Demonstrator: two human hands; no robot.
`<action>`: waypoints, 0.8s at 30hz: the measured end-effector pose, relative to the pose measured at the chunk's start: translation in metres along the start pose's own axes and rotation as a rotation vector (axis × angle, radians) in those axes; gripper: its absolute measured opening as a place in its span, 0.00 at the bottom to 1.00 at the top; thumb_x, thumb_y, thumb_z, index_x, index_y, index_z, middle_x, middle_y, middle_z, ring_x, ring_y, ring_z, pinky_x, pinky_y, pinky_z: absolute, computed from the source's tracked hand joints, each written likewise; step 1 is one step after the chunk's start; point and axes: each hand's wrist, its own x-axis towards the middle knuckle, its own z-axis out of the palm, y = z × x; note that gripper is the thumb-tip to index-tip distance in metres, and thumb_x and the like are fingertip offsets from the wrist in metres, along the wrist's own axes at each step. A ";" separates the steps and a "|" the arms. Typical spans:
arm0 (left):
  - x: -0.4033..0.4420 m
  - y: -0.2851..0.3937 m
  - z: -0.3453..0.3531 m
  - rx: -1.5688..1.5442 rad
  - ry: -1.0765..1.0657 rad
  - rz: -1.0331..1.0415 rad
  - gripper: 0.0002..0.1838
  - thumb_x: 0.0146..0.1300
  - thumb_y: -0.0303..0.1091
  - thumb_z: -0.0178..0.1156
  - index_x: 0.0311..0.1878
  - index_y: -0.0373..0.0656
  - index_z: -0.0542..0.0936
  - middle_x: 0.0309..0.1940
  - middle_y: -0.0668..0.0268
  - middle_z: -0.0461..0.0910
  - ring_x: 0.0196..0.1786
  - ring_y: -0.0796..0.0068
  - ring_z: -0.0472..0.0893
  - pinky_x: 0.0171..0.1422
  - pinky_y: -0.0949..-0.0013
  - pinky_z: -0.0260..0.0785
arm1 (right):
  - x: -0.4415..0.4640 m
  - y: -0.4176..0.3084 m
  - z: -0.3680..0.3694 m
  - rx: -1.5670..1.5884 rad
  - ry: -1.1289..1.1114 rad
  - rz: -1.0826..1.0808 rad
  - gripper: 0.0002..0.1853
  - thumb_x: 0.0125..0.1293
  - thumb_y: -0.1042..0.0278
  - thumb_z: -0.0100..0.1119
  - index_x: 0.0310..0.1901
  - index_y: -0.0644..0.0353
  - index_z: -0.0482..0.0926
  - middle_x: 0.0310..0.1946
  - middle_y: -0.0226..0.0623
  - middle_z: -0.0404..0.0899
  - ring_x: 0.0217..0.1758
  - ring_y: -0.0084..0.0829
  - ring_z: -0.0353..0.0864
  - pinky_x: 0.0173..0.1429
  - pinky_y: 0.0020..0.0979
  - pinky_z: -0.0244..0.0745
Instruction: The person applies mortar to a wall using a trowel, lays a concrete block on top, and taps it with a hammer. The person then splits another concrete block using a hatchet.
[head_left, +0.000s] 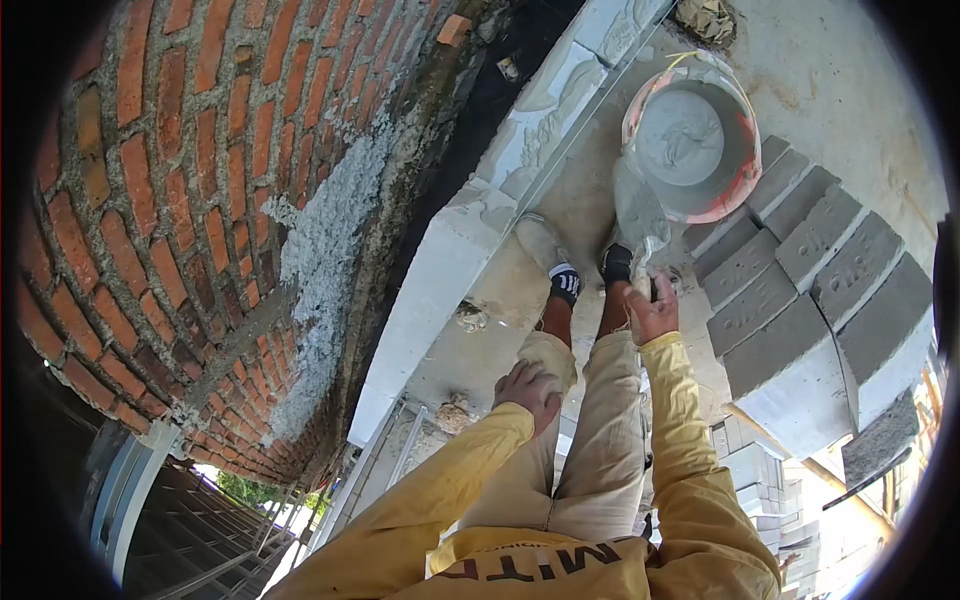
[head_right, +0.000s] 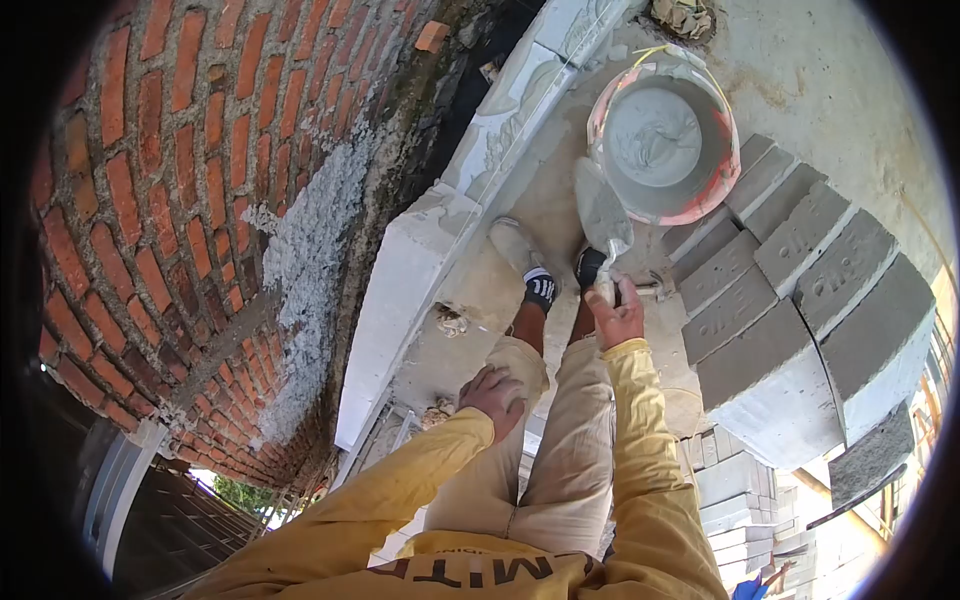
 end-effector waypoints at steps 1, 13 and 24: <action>0.000 -0.001 0.000 0.008 0.016 0.000 0.23 0.59 0.49 0.58 0.57 0.56 0.78 0.69 0.63 0.65 0.74 0.57 0.57 0.75 0.50 0.52 | -0.009 -0.007 0.018 -0.025 -0.042 -0.051 0.22 0.56 0.65 0.66 0.52 0.64 0.76 0.41 0.40 0.77 0.44 0.31 0.78 0.52 0.31 0.72; -0.005 -0.014 -0.010 -0.033 0.053 0.026 0.22 0.59 0.48 0.59 0.57 0.56 0.78 0.68 0.64 0.67 0.74 0.58 0.59 0.75 0.49 0.51 | -0.037 -0.021 0.066 -0.458 -0.325 -0.330 0.29 0.52 0.67 0.69 0.59 0.49 0.72 0.51 0.44 0.72 0.54 0.49 0.75 0.58 0.40 0.72; 0.001 -0.041 -0.034 0.092 0.077 0.120 0.25 0.59 0.48 0.59 0.59 0.53 0.77 0.68 0.61 0.67 0.73 0.56 0.59 0.76 0.52 0.51 | 0.014 -0.058 0.008 -0.417 0.297 0.268 0.33 0.51 0.60 0.68 0.59 0.66 0.73 0.50 0.64 0.77 0.57 0.55 0.77 0.61 0.42 0.72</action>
